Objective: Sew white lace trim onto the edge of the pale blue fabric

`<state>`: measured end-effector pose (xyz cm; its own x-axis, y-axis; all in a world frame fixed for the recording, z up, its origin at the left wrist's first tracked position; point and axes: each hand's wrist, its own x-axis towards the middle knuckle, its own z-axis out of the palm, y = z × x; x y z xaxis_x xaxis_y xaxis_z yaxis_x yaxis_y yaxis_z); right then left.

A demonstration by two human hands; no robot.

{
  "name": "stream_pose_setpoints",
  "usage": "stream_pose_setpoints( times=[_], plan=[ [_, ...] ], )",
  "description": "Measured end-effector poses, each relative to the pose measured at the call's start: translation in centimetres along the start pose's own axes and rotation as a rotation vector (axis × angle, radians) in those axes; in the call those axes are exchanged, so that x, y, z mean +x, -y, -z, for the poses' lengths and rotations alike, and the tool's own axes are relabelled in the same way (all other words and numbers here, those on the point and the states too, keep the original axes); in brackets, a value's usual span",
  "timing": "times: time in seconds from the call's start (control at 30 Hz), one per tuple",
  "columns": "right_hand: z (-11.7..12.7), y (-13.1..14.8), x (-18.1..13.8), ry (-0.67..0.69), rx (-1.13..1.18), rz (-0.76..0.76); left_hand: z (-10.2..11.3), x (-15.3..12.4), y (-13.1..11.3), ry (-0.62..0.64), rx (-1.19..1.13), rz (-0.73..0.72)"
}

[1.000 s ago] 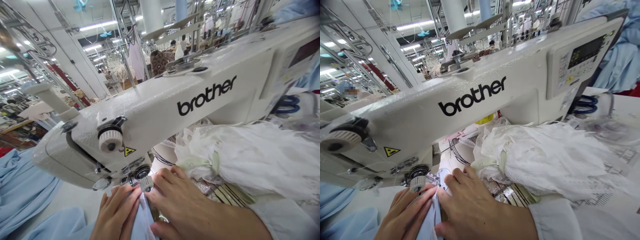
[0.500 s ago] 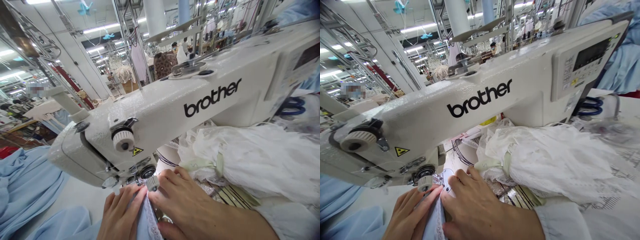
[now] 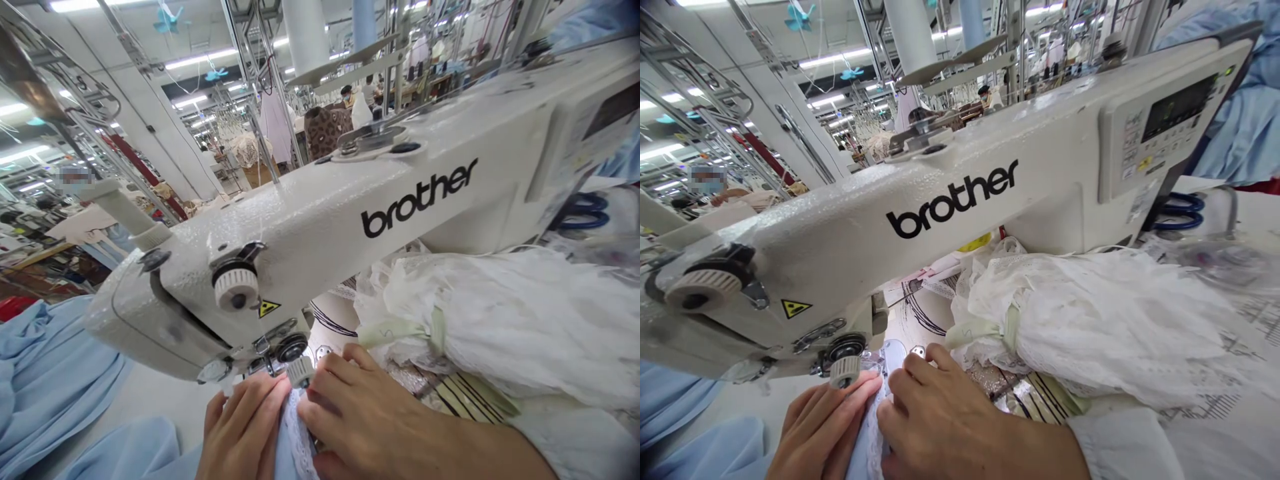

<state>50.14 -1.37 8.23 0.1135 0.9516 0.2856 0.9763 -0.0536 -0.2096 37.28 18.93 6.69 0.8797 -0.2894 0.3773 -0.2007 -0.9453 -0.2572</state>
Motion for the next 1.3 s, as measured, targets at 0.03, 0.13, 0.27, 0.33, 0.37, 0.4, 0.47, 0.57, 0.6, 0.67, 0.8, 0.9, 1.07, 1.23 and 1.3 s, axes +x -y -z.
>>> stream_pose_setpoints(
  times=[0.03, 0.13, 0.27, 0.33, 0.37, 0.4, 0.47, 0.57, 0.6, 0.67, 0.8, 0.9, 1.07, 1.23, 1.3],
  plan=[
    [0.2, 0.0, 0.0, 0.016, 0.004, -0.003, 0.0, 0.1, 0.0, 0.002, -0.005, 0.004],
    [0.7, 0.1, 0.2, 0.071, 0.029, -0.008, -0.1, 0.2, -0.2, -0.002, -0.011, 0.022],
    [1.1, 0.2, 0.4, 0.069, 0.036, -0.031, -0.2, 0.0, -0.3, -0.008, -0.013, 0.036],
    [0.9, 0.1, 0.3, 0.063, 0.039, -0.030, -0.2, -0.1, -0.4, -0.012, -0.017, 0.042],
    [0.7, 0.0, 0.3, 0.051, 0.037, -0.023, -0.2, -0.1, -0.4, -0.014, -0.022, 0.049],
    [0.6, 0.0, 0.2, 0.033, 0.032, -0.014, -0.3, -0.1, -0.5, -0.013, -0.031, 0.055],
    [0.3, -0.2, -0.1, -0.005, 0.023, 0.009, -0.2, 0.1, -0.6, -0.008, -0.046, 0.064],
    [0.2, -0.3, -0.4, -0.016, 0.019, 0.040, -0.2, 0.5, -0.8, -0.031, -0.047, 0.064],
    [0.3, -0.3, -0.5, -0.006, 0.017, 0.052, -0.2, 0.7, -0.9, -0.044, -0.043, 0.059],
    [0.5, -0.4, -0.5, 0.001, 0.007, 0.090, -0.2, 0.8, -1.0, -0.055, -0.036, 0.059],
    [0.6, -0.3, -0.8, -0.033, -0.023, 0.231, -0.1, 0.3, -0.7, 0.019, -0.071, 0.085],
    [0.4, 0.0, -1.4, -0.126, -0.011, 0.323, 0.0, -0.1, -0.4, 0.044, -0.141, 0.123],
    [0.1, 0.4, -2.6, -0.154, 0.109, 0.401, 0.2, 0.2, -0.6, 0.007, -0.196, 0.149],
    [-0.3, 0.9, -2.5, -0.045, 0.122, 0.453, 0.5, 0.7, -0.5, 0.004, -0.211, 0.150],
    [-0.2, 1.3, -2.2, -0.001, 0.145, 0.365, 0.7, 0.4, -0.4, 0.012, -0.212, 0.138]
  ],
)
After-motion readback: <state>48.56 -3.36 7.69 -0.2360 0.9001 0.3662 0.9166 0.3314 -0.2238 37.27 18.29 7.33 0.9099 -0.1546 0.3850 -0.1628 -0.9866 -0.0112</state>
